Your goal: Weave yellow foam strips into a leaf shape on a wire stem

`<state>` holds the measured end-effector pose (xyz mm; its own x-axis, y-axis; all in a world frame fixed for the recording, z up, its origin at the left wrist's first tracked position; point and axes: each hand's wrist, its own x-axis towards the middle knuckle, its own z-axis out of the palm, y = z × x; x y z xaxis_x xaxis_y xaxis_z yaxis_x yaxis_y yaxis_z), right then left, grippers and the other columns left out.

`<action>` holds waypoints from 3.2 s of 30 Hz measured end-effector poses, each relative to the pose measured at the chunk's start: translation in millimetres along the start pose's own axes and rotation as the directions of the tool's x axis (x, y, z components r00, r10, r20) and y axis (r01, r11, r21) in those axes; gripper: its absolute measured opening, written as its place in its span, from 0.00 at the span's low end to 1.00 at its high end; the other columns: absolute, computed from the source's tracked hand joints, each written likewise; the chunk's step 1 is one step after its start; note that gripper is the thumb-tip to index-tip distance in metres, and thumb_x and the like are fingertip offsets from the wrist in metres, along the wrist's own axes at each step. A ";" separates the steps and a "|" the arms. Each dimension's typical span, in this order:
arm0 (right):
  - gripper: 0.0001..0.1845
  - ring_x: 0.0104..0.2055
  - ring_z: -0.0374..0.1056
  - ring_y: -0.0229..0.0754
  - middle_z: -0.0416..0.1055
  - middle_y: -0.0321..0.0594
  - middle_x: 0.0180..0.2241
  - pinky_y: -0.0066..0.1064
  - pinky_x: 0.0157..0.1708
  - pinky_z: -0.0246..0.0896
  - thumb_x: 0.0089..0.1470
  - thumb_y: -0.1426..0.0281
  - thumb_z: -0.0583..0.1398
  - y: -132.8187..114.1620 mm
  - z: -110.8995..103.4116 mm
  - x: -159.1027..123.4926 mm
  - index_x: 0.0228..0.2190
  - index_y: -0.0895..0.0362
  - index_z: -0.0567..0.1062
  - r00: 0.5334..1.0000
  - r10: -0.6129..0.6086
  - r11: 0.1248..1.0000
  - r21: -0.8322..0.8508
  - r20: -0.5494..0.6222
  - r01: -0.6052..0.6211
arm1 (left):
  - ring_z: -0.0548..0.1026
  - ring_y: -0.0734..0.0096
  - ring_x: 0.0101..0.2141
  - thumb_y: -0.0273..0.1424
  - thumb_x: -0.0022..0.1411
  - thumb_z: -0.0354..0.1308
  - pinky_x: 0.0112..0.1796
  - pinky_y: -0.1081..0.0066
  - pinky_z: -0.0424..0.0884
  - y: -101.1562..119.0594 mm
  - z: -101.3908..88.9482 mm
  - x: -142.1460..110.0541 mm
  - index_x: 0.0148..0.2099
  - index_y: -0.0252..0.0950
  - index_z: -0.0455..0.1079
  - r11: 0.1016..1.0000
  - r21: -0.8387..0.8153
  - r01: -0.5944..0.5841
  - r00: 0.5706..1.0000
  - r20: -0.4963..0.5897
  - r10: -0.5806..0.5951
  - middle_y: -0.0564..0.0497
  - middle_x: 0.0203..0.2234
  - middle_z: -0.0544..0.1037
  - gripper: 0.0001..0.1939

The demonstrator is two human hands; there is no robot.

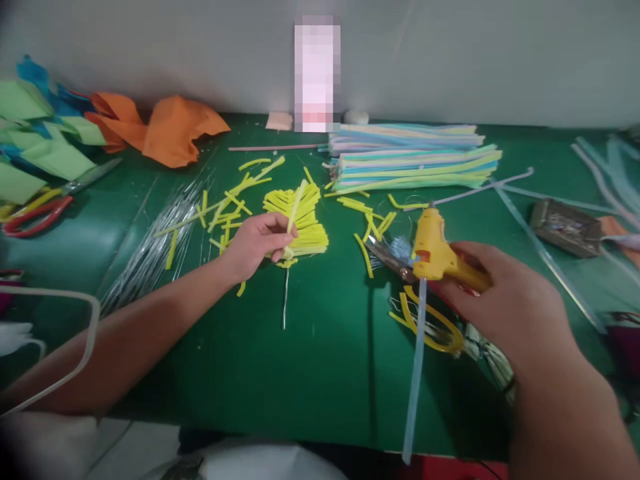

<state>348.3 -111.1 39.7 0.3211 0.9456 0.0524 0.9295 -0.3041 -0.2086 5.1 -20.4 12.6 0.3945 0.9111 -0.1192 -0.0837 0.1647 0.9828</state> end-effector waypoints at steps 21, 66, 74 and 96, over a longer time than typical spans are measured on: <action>0.29 0.25 0.70 0.39 0.77 0.40 0.32 0.31 0.24 0.63 0.47 0.56 0.66 -160.1 -10.3 -7.0 0.50 0.54 0.75 0.898 -0.302 0.799 0.599 0.321 0.055 | 0.63 0.86 0.16 0.29 0.56 0.62 0.19 0.79 0.60 -8.2 -2.9 1.0 0.38 0.32 0.76 0.999 0.050 -0.017 0.999 0.039 0.015 0.55 0.21 0.71 0.07; 0.08 0.35 0.67 0.49 0.75 0.44 0.31 0.36 0.30 0.52 0.54 0.67 0.58 -132.1 42.4 8.5 0.27 0.54 0.75 0.921 -0.390 0.921 0.007 0.010 0.390 | 0.69 0.80 0.25 0.22 0.55 0.63 0.28 0.76 0.65 -9.8 2.5 -3.1 0.34 0.34 0.75 0.709 0.626 -0.325 0.946 0.214 0.245 0.51 0.29 0.75 0.04; 0.10 0.43 0.67 0.52 0.75 0.49 0.40 0.40 0.39 0.56 0.57 0.70 0.56 -128.8 43.8 3.6 0.37 0.57 0.77 0.762 -0.643 0.766 -0.040 -0.083 0.642 | 0.69 0.79 0.25 0.23 0.55 0.62 0.27 0.76 0.64 -9.3 4.2 -2.9 0.34 0.34 0.75 0.724 0.613 -0.317 0.948 0.205 0.241 0.52 0.28 0.75 0.04; 0.12 0.36 0.67 0.46 0.75 0.45 0.34 0.36 0.32 0.52 0.60 0.69 0.55 -143.7 59.6 6.6 0.32 0.56 0.78 0.705 -0.710 0.705 -0.023 -0.008 0.709 | 0.67 0.79 0.25 0.19 0.52 0.59 0.29 0.75 0.64 -9.8 6.7 -1.1 0.32 0.35 0.73 0.688 0.667 -0.287 0.957 0.164 0.241 0.54 0.26 0.73 0.07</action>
<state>206.0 -54.2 11.9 -0.4319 0.8811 0.1926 0.8869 0.4537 -0.0869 11.6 -25.6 4.1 0.5075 0.8493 0.1457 0.4393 -0.4004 0.8042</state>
